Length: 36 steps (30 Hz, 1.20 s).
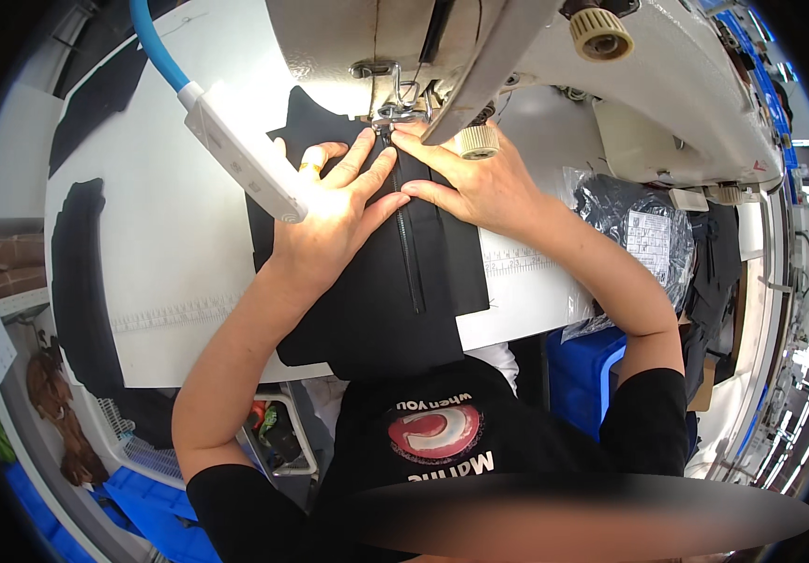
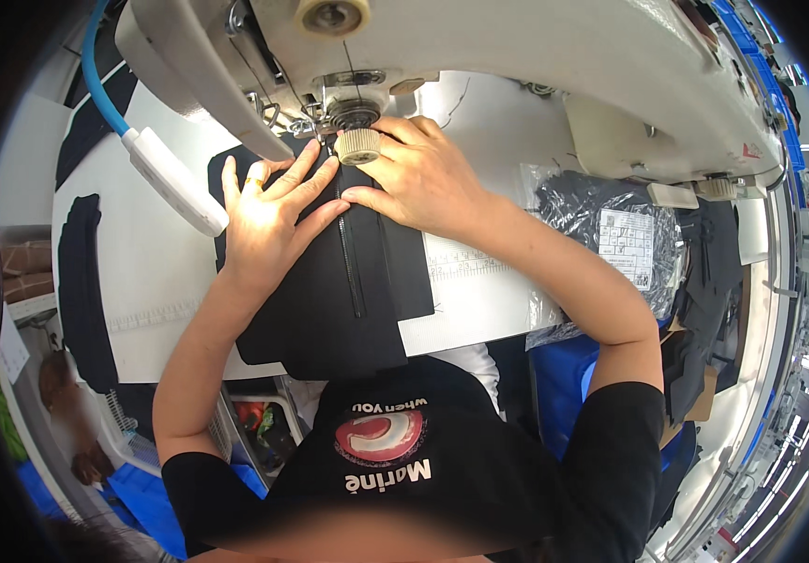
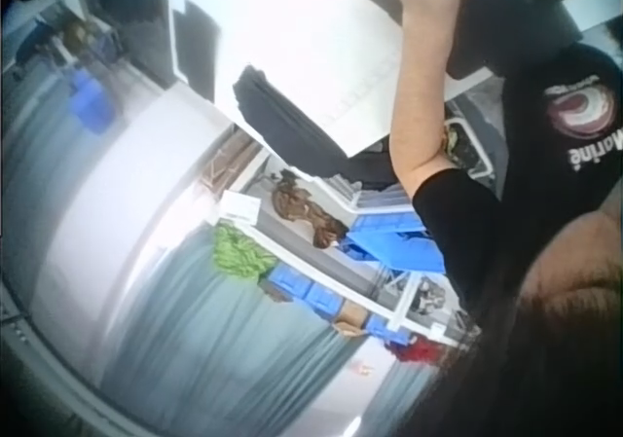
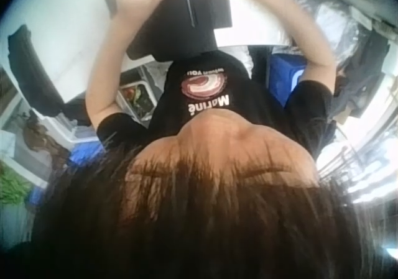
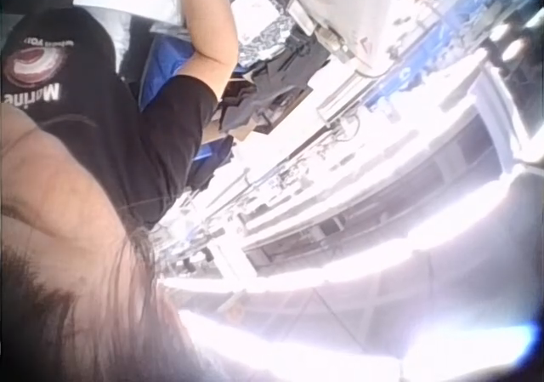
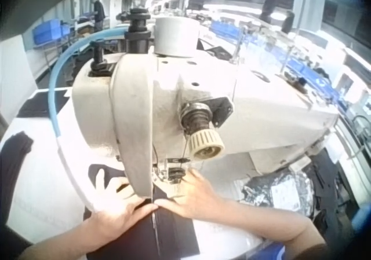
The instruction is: Sewing a zipper into a leather component using an industrial sewing machine.
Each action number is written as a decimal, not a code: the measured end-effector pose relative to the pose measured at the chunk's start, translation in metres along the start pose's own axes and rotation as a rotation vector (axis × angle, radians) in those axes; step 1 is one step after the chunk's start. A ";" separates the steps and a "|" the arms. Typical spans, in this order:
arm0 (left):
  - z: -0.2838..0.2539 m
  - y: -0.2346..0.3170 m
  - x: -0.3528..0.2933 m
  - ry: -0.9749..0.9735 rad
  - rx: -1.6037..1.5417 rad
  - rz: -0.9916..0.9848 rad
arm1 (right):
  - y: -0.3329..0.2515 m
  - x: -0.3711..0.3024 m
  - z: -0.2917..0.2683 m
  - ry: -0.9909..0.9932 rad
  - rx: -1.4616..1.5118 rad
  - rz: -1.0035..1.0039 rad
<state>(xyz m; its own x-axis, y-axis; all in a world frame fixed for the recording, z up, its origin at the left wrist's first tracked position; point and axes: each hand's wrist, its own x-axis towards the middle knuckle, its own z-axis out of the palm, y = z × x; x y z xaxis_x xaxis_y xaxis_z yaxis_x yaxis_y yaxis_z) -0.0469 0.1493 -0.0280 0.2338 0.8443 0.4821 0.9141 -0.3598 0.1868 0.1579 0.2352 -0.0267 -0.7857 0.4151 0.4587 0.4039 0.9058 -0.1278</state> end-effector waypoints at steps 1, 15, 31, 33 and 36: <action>0.000 0.000 0.000 -0.001 0.005 -0.002 | -0.002 0.002 -0.003 -0.061 -0.022 -0.019; 0.002 -0.005 0.005 0.082 0.072 0.065 | 0.003 0.004 0.002 -0.026 -0.074 -0.004; -0.003 0.000 -0.002 0.036 0.023 0.024 | -0.007 0.004 0.004 0.031 -0.026 0.012; -0.004 0.001 -0.002 0.063 0.027 0.048 | -0.008 0.004 0.003 0.024 -0.044 0.009; -0.004 0.001 0.000 0.065 0.007 0.035 | -0.008 0.006 0.003 0.015 -0.082 -0.003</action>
<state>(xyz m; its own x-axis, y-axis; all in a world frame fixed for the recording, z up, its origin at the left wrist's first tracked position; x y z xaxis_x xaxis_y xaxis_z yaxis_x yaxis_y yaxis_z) -0.0477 0.1470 -0.0245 0.2438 0.8039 0.5425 0.9080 -0.3857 0.1635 0.1489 0.2303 -0.0253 -0.7800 0.4103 0.4724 0.4390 0.8968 -0.0541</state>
